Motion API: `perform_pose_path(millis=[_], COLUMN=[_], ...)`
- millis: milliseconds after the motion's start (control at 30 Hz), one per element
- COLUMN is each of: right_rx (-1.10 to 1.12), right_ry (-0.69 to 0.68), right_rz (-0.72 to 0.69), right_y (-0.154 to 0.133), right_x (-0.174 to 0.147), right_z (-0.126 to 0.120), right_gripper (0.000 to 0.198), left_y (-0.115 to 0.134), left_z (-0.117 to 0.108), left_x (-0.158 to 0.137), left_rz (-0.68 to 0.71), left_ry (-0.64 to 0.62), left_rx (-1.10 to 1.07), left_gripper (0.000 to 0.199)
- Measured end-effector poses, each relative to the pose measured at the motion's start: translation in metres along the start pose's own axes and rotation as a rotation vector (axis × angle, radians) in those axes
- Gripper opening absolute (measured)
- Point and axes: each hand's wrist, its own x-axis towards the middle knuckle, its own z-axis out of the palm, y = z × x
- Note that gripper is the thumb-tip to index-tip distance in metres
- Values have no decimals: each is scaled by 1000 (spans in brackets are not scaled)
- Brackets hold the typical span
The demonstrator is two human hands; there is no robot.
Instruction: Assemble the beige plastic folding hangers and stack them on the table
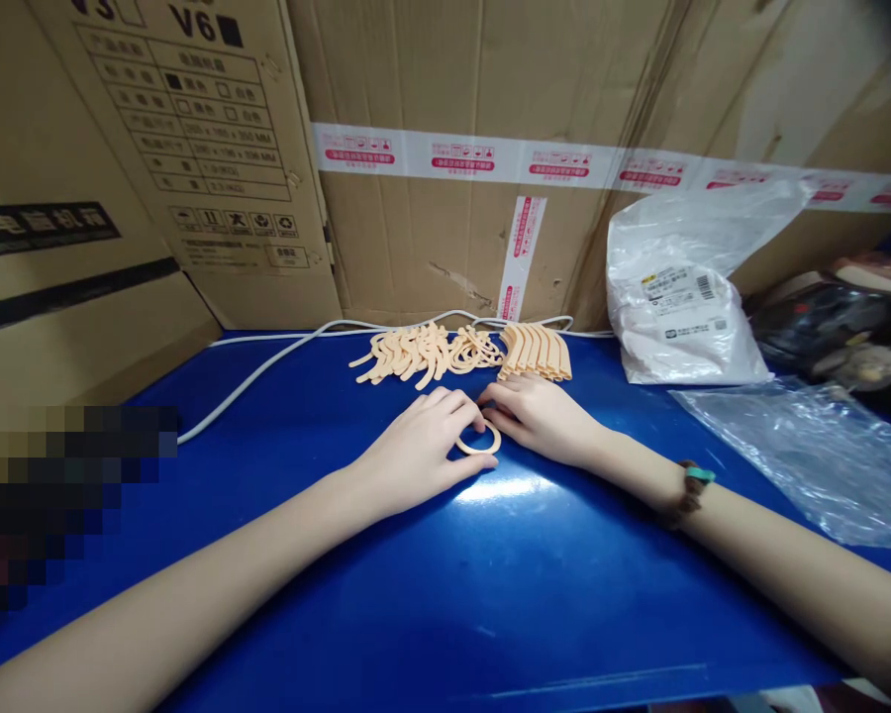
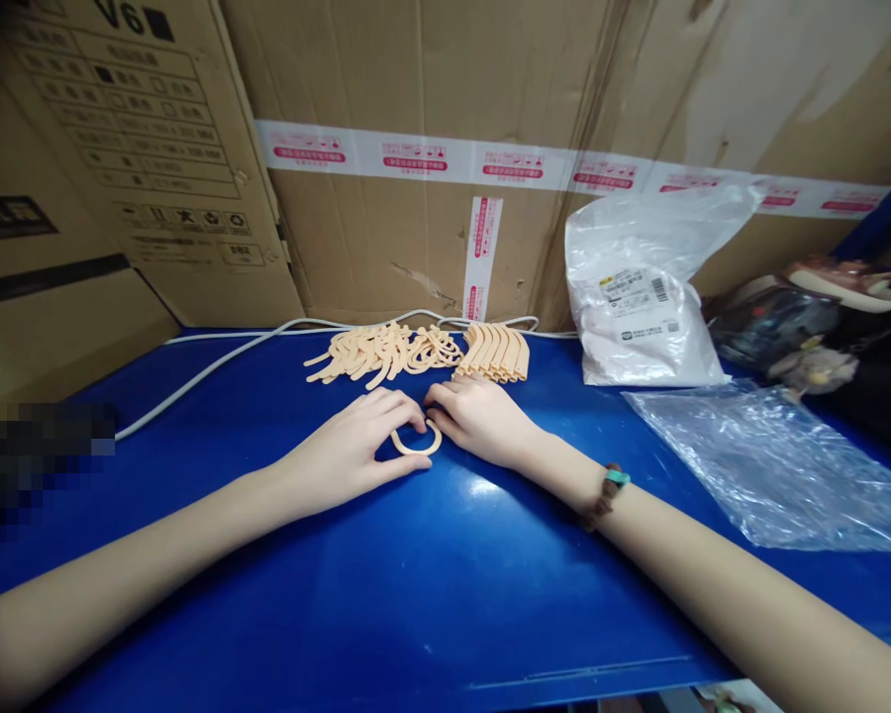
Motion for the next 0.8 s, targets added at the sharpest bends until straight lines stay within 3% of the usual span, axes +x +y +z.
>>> perform_pose_path(millis=[300,633,733,800], right_rx=[79,3,-90,-144], right_ry=[-10,-19,56,174], right_rz=[33,15,90,224], right_y=[2,5,11,23], right_x=[-2,-3,-3,-5], right_z=[2,1,-8,-17], right_gripper=[19,25,25,25], left_y=[-3,-9,-7,-6], left_z=[3,4,3,1], left_x=[2,3,2,2], left_rz=[14,37,48,55], left_ry=[58,-24,-42,-44], left_rx=[-35,24,13,10], left_gripper=[9,15,18,22])
